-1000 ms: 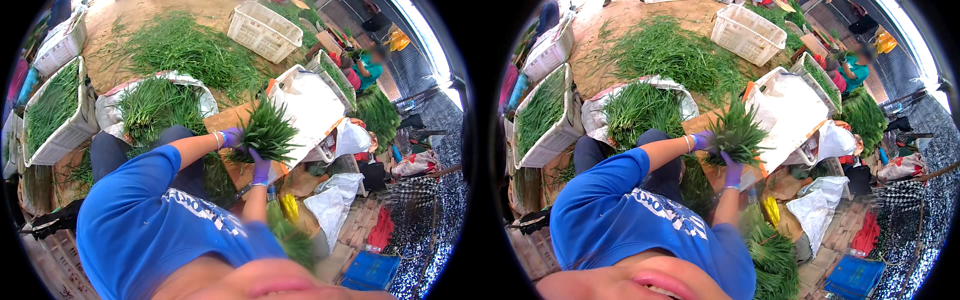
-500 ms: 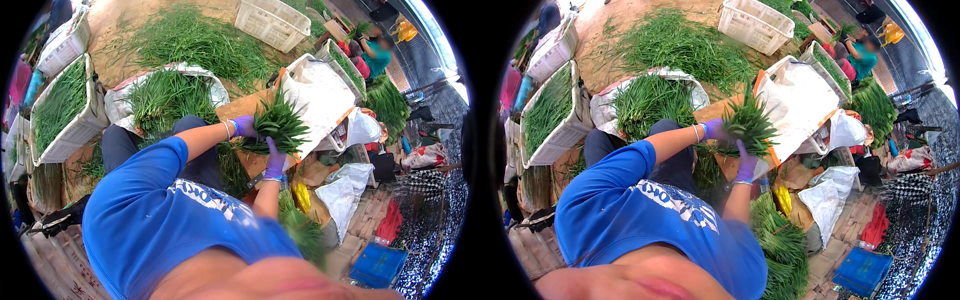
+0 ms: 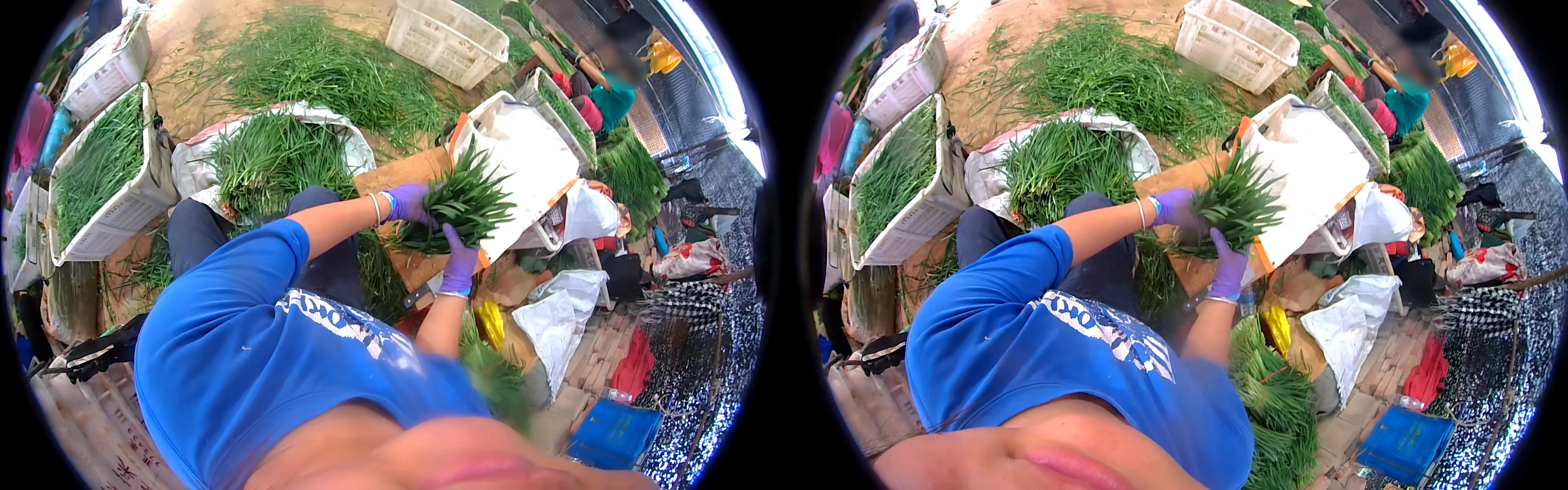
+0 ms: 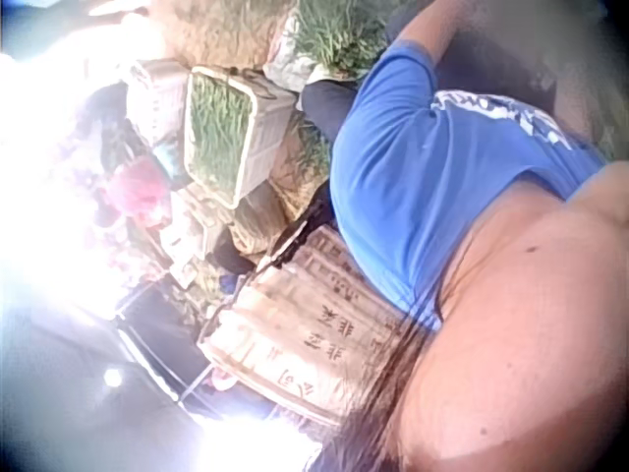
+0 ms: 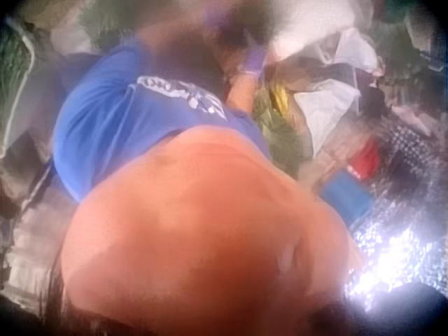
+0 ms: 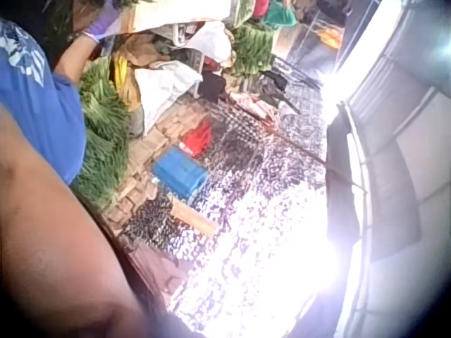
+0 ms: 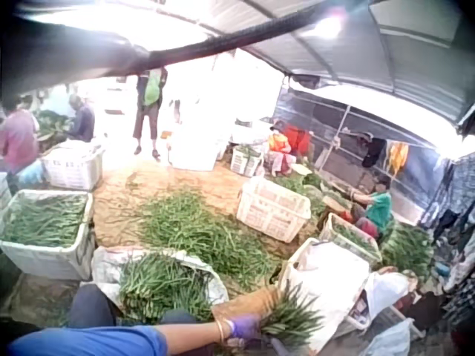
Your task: The person sorts, trims, and bundles green vegetables. They use a knife to cut the roots off bunches of chives and then place them into bundles.
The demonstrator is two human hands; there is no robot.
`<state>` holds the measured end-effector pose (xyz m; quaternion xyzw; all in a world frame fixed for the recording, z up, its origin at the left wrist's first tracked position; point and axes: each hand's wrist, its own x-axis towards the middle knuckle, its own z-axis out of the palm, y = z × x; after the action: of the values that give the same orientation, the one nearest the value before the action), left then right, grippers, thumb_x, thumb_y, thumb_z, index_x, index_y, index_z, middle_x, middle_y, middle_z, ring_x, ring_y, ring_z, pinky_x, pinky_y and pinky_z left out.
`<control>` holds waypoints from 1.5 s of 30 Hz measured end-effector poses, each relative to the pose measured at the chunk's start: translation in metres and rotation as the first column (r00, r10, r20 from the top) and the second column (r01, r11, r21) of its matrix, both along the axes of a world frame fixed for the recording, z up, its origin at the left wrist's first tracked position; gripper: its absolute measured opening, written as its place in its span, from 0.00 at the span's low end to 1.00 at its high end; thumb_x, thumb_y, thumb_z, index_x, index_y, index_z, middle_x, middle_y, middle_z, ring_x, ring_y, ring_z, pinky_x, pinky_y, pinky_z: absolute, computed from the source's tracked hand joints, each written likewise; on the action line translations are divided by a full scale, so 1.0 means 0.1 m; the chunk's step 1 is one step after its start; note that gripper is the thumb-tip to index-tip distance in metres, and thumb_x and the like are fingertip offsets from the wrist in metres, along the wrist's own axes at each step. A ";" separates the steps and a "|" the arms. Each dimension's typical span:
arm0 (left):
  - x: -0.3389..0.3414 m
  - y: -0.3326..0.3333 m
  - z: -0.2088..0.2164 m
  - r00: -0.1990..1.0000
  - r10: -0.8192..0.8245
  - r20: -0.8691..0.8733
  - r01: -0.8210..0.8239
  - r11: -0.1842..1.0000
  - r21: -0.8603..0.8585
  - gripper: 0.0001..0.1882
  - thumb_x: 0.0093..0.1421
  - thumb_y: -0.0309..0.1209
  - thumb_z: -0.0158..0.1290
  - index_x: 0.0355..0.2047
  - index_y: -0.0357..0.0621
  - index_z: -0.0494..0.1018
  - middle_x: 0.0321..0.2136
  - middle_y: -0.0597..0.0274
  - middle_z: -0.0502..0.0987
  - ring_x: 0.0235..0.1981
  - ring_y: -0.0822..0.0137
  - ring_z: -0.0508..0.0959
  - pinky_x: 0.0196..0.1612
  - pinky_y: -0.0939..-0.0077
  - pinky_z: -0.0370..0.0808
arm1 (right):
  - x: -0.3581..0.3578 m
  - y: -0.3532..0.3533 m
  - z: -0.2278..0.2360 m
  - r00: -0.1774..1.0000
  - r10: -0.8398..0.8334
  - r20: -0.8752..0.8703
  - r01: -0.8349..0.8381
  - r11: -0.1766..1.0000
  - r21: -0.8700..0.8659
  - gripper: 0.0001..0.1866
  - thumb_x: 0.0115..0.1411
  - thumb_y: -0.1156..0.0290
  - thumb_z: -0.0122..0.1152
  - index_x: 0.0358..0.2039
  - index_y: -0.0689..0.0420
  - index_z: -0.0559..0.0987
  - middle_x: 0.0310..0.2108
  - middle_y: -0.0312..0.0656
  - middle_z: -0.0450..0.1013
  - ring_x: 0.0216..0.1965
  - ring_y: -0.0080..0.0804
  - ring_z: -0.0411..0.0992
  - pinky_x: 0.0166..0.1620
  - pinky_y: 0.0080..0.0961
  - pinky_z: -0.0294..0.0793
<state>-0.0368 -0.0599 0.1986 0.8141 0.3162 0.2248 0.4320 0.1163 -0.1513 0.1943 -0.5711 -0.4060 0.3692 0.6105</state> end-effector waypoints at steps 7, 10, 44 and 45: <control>0.17 -0.20 -0.21 0.999 0.016 -0.034 -0.009 0.984 0.177 0.19 0.47 0.42 0.52 0.37 0.46 0.71 0.31 0.50 0.75 0.32 0.53 0.75 0.36 0.66 0.71 | -0.08 0.12 -0.10 0.994 0.111 -0.023 -0.109 0.991 0.075 0.37 0.37 0.79 0.69 0.49 0.62 0.63 0.42 0.40 0.68 0.41 0.27 0.67 0.45 0.23 0.67; 0.19 -0.20 -0.21 0.968 -0.065 -0.242 0.113 0.975 0.191 0.17 0.47 0.42 0.50 0.33 0.45 0.73 0.28 0.50 0.75 0.31 0.51 0.75 0.35 0.65 0.71 | -0.14 0.20 -0.16 0.997 -0.022 0.073 0.011 0.989 0.151 0.34 0.39 0.77 0.69 0.48 0.62 0.65 0.40 0.40 0.69 0.38 0.27 0.68 0.43 0.22 0.68; -2.97 -0.84 2.23 0.528 0.280 0.802 -0.744 0.607 0.278 0.26 0.58 0.29 0.45 0.56 0.40 0.55 0.46 0.55 0.70 0.48 0.62 0.70 0.56 0.70 0.58 | 0.21 0.39 -0.20 0.883 -0.457 0.108 0.448 0.889 0.097 0.29 0.43 0.68 0.67 0.44 0.69 0.68 0.40 0.46 0.71 0.38 0.33 0.70 0.42 0.25 0.68; -3.05 -0.90 2.45 0.497 0.210 0.842 -0.755 0.584 0.300 0.25 0.58 0.28 0.45 0.56 0.40 0.55 0.46 0.55 0.70 0.48 0.63 0.70 0.55 0.71 0.59 | 0.09 0.44 -0.13 0.905 -0.419 0.070 0.411 0.906 0.105 0.29 0.43 0.70 0.67 0.45 0.68 0.68 0.41 0.45 0.71 0.38 0.32 0.70 0.43 0.25 0.68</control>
<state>-0.3421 -0.1498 0.4433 0.6089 0.2490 0.7428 0.1242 0.1250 -0.1076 0.1814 -0.6332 -0.3183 0.1865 0.6805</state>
